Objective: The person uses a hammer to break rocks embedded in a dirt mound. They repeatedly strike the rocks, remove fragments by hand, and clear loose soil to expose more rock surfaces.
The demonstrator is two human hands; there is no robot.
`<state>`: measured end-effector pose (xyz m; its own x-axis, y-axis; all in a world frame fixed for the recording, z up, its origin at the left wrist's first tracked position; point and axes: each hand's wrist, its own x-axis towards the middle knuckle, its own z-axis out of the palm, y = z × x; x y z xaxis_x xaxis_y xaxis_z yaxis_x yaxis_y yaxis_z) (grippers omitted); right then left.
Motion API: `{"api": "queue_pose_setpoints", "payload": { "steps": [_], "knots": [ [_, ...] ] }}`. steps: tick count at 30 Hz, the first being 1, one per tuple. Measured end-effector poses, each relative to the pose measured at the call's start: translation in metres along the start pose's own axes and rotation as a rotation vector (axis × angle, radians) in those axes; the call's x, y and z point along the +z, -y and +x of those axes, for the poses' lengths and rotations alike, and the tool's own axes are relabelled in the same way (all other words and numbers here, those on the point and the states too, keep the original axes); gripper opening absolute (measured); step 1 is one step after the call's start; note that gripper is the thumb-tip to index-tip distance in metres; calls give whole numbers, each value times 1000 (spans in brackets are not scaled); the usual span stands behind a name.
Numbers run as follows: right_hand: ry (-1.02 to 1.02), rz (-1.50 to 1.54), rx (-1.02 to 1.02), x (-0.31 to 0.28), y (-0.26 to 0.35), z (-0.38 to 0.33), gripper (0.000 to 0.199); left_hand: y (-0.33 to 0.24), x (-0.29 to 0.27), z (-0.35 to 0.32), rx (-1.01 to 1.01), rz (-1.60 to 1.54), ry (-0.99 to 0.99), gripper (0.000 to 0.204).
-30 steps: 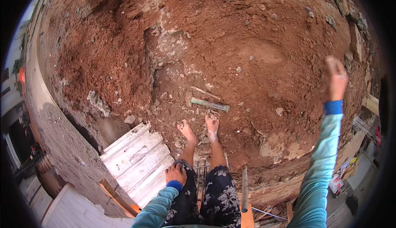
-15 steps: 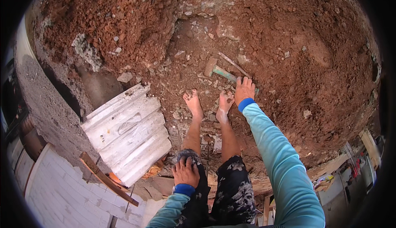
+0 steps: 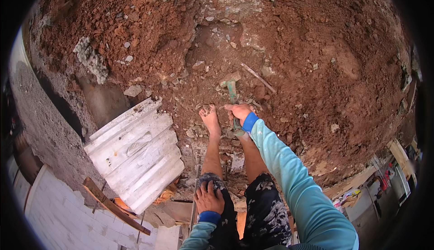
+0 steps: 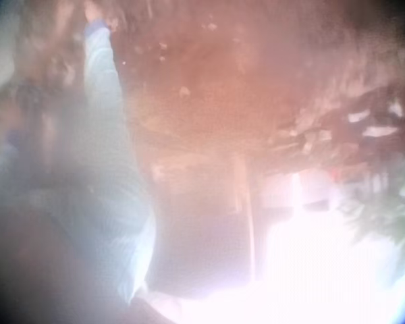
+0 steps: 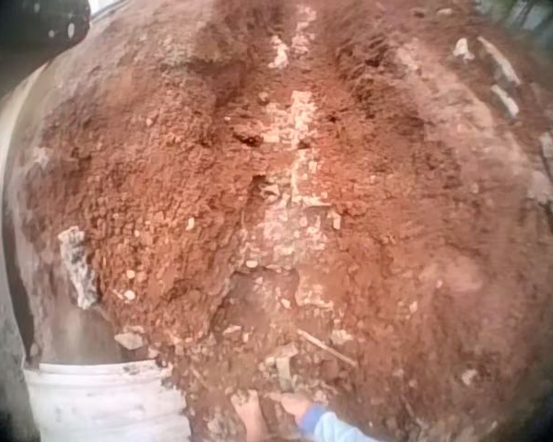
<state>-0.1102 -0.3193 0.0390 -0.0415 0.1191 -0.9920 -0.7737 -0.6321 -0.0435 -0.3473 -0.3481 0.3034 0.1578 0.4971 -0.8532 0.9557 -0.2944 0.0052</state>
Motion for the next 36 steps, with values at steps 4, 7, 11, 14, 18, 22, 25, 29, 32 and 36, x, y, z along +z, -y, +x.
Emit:
{"api": "queue_pose_setpoints", "payload": {
  "steps": [4, 7, 11, 14, 18, 22, 25, 29, 32, 36],
  "knots": [
    [33, 60, -172, -3, 44, -68, 16, 6, 2, 2, 3, 1, 4, 47],
    [5, 80, -510, -1, 97, -128, 18, 7, 2, 1, -7, 22, 19, 48],
    [-169, 83, -1009, 25, 177, -175, 25, 11, 2, 2, 13, 41, 22, 48],
    [-430, 57, -1348, 56, 213, -145, 30, 15, 2, 1, 46, 57, 2, 47],
    [-594, -157, -1106, 109, 166, -70, 38, 17, 1, 3, 64, 41, -6, 47],
    [-448, -325, -531, 117, 77, 1, 47, 20, -2, 6, 74, 53, -11, 46],
    [-276, -140, -380, 62, 26, 36, 36, 20, -4, 3, 60, 74, 30, 45],
    [-246, 1, -652, 34, 18, -20, 26, 23, 6, 5, 40, 79, 26, 44],
    [-329, 5, -888, 40, 80, -84, 24, 28, 11, 5, 40, 55, 30, 47],
    [-550, -20, -1174, 70, 160, -98, 33, 32, 13, 2, 52, 60, 40, 49]
  ]
}}
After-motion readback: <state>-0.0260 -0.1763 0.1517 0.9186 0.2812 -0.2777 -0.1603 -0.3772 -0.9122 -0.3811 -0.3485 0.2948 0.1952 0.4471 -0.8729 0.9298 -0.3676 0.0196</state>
